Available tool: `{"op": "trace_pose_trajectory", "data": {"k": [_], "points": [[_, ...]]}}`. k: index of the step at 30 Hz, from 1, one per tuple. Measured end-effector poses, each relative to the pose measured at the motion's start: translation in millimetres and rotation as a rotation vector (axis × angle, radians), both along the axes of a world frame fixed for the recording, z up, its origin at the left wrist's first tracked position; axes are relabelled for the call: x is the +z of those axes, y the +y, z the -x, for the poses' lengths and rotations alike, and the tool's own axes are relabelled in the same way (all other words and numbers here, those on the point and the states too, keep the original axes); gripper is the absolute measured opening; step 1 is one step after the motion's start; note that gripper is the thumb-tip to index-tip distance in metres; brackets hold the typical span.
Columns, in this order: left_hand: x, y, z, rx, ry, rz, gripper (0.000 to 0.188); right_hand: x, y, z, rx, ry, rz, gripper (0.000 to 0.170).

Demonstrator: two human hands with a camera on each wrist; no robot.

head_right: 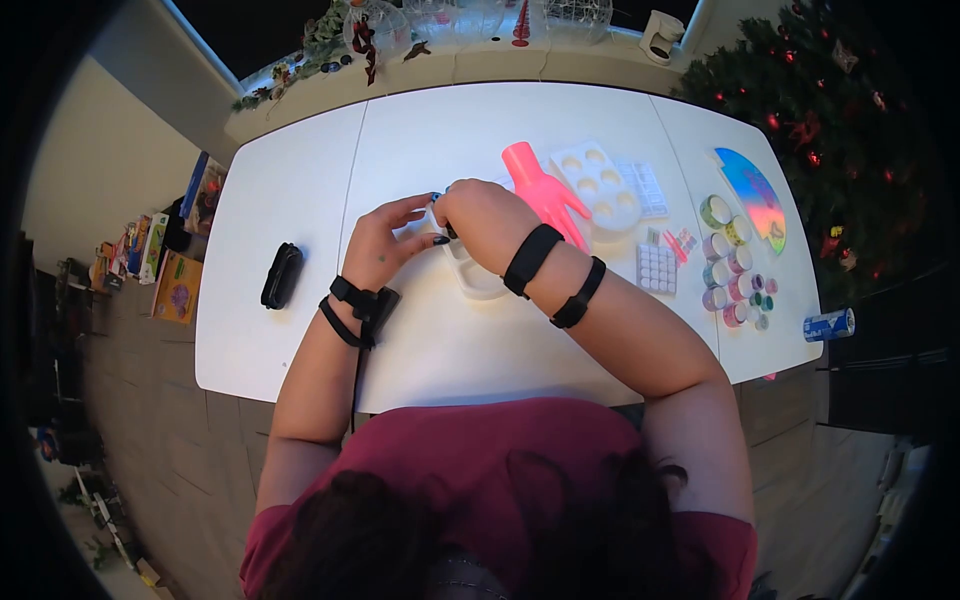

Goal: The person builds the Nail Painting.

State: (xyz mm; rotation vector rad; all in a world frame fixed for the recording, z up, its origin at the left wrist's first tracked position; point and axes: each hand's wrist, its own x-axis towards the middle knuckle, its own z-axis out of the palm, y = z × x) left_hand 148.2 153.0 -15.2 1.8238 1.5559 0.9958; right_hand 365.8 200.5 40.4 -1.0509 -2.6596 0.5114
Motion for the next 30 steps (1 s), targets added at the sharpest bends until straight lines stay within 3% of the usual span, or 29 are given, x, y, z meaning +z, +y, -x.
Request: {"op": "trace_pose_trajectory", "data": {"k": [4, 9, 12, 15, 23, 27, 30], "points": [[5.7, -5.9, -1.7, -0.006, 0.109, -0.047, 0.069, 0.5, -3.8, -2.5, -0.015, 0.095, 0.029, 0.026], [6.1, -4.5, -3.3, 0.006, -0.024, -0.158, 0.084, -5.3, -4.5, -17.5, 0.009, 0.151, -0.020, 0.032], [14.8, -6.3, -2.8, 0.025, -0.059, -0.213, 0.078, 19.5, -23.0, -53.0, -0.059, 0.170, -0.085, 0.039], [19.3, -6.3, 1.7, 0.059, -0.076, -0.223, 0.071, 51.0, -45.2, -110.3, -0.153, 0.338, -0.131, 0.040], [45.6, -16.4, -22.3, 0.053, -0.098, -0.276, 0.053, 40.9, -74.2, -329.6, -0.907, 0.296, -0.101, 0.044], [58.5, -23.3, -50.5, -0.150, 0.446, -0.483, 0.037, 38.3, -70.0, -364.5, -0.913, 0.216, -0.143, 0.043], [64.2, -28.3, -75.2, -0.150, 0.687, -0.432, 0.027, 40.6, -63.0, -353.5, -0.854, 0.295, -0.115, 0.041]]}}
